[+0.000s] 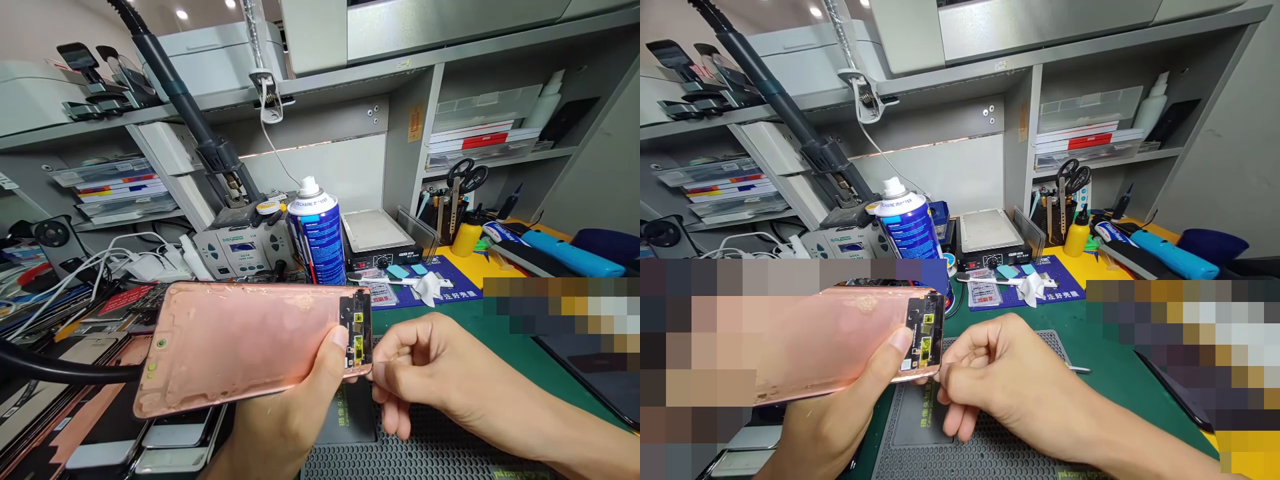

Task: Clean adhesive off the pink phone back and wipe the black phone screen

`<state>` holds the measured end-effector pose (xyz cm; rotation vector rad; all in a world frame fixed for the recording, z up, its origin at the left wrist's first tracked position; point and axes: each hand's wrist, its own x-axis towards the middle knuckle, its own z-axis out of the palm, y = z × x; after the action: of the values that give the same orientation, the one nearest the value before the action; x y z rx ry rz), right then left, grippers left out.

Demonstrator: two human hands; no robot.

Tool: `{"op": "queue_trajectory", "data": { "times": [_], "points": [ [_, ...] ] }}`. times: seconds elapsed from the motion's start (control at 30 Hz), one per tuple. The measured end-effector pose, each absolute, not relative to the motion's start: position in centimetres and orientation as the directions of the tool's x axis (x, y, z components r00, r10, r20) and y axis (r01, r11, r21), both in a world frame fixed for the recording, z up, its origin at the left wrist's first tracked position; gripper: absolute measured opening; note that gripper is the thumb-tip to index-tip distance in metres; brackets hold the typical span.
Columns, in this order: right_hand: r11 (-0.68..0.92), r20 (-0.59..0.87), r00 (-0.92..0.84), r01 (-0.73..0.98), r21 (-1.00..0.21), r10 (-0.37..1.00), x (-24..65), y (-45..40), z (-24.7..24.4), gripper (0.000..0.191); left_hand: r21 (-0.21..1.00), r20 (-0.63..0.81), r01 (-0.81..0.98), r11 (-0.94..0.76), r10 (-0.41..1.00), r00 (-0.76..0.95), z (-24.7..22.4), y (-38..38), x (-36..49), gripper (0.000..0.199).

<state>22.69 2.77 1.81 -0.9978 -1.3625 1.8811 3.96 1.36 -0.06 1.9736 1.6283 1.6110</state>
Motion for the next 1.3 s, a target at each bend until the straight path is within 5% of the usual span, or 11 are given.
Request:
{"op": "queue_trajectory", "data": {
  "times": [0.37,0.6,1.3],
  "points": [
    [-0.304,-0.202,-0.593,-0.076,-0.95,0.78,23.3,2.7,1.6,0.01,0.771,0.523,0.544,-0.33,0.816,-0.246,0.7,1.2,4.5,0.022],
    [-0.324,-0.222,-0.61,-0.06,-0.944,0.761,23.1,2.7,2.0,0.015,0.868,0.332,0.468,-0.166,0.894,-0.3,1.8,0.7,5.0,0.024],
    [-0.284,-0.223,-0.555,-0.024,-0.959,0.801,22.9,2.6,1.6,0.008,0.743,0.513,0.596,-0.305,0.831,-0.215,0.0,1.1,4.5,0.03]
  ]
}}
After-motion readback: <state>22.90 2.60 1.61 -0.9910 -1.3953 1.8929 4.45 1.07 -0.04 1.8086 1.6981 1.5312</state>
